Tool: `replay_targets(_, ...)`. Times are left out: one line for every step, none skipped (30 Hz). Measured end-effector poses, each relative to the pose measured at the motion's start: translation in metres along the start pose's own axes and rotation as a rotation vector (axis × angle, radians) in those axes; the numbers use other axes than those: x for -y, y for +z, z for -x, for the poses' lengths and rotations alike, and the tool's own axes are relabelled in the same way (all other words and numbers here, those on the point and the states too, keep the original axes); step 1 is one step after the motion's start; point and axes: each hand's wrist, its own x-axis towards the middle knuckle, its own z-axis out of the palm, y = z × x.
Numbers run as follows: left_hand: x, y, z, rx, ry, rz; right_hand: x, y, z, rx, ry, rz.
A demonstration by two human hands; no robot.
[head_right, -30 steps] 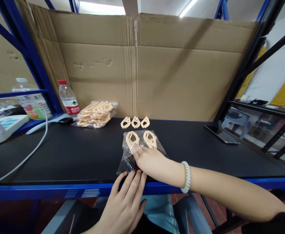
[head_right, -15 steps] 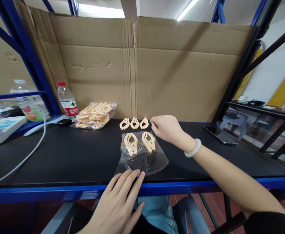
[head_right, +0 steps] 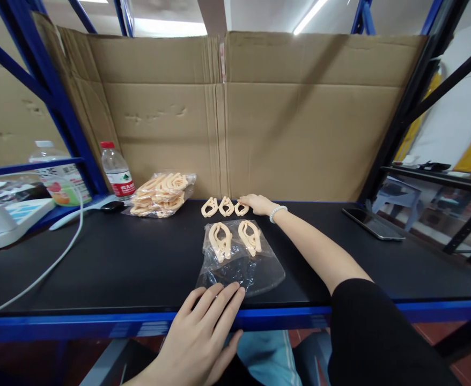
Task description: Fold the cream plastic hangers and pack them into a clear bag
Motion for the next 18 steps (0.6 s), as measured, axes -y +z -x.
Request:
replay_targets(0.0,0.0,0.0,0.0,0.002,-0.004,-0.001,0.001,0.002,0.0,0.003,-0.003)
replay_targets(0.0,0.001,0.001,-0.002,0.004,-0.008,-0.001,0.001,0.006,-0.003,0.009,-0.006)
replay_targets(0.0,0.001,0.001,-0.003,0.006,-0.01,-0.002,0.0,0.012,-0.007,0.018,-0.009)
replay_targets(0.0,0.001,0.001,-0.004,0.007,-0.011,-0.004,-0.001,0.019,-0.009,0.028,-0.013)
replay_targets(0.0,0.001,0.001,-0.005,0.008,-0.012,-0.005,-0.003,0.028,-0.008,0.038,-0.017)
replay_targets(0.0,0.001,0.001,-0.006,0.008,-0.011,-0.007,-0.006,0.038,-0.005,0.048,-0.023)
replay_targets(0.0,0.002,0.002,-0.005,0.01,-0.01,-0.008,-0.008,0.048,-0.002,0.057,-0.03)
replay_targets(0.0,0.002,0.002,-0.006,0.011,-0.009,-0.01,-0.011,0.058,0.001,0.064,-0.032)
replay_targets(0.0,0.003,0.003,-0.007,0.013,-0.008,-0.011,-0.013,0.069,0.001,0.066,-0.042)
replay_targets(0.0,0.004,0.004,-0.011,0.015,-0.009,-0.012,-0.015,0.078,-0.005,0.066,-0.066)
replay_targets(0.0,0.005,0.004,-0.015,0.015,-0.011,-0.013,-0.017,0.086,-0.016,0.068,-0.11)
replay_targets(0.0,0.006,0.005,-0.019,0.014,-0.014,-0.014,-0.018,0.092,-0.028,0.079,-0.171)
replay_targets(0.0,0.007,0.005,-0.025,0.012,-0.019,-0.015,-0.019,0.096,-0.04,0.102,-0.249)
replay_targets(0.0,0.008,0.005,-0.032,0.01,-0.023,-0.017,-0.02,0.099,-0.05,0.136,-0.332)
replay_targets(0.0,0.008,0.005,-0.038,0.009,-0.027,-0.019,-0.02,0.1,-0.057,0.174,-0.404)
replay_targets(0.0,0.008,0.005,-0.043,0.009,-0.03,-0.021,-0.019,0.1,-0.061,0.209,-0.452)
replay_targets(0.0,0.008,0.005,-0.046,0.01,-0.032,-0.023,-0.019,0.099,-0.066,0.233,-0.483)
replay_targets(0.0,0.008,0.004,-0.047,0.011,-0.033,-0.025,-0.018,0.098,-0.075,0.246,-0.499)
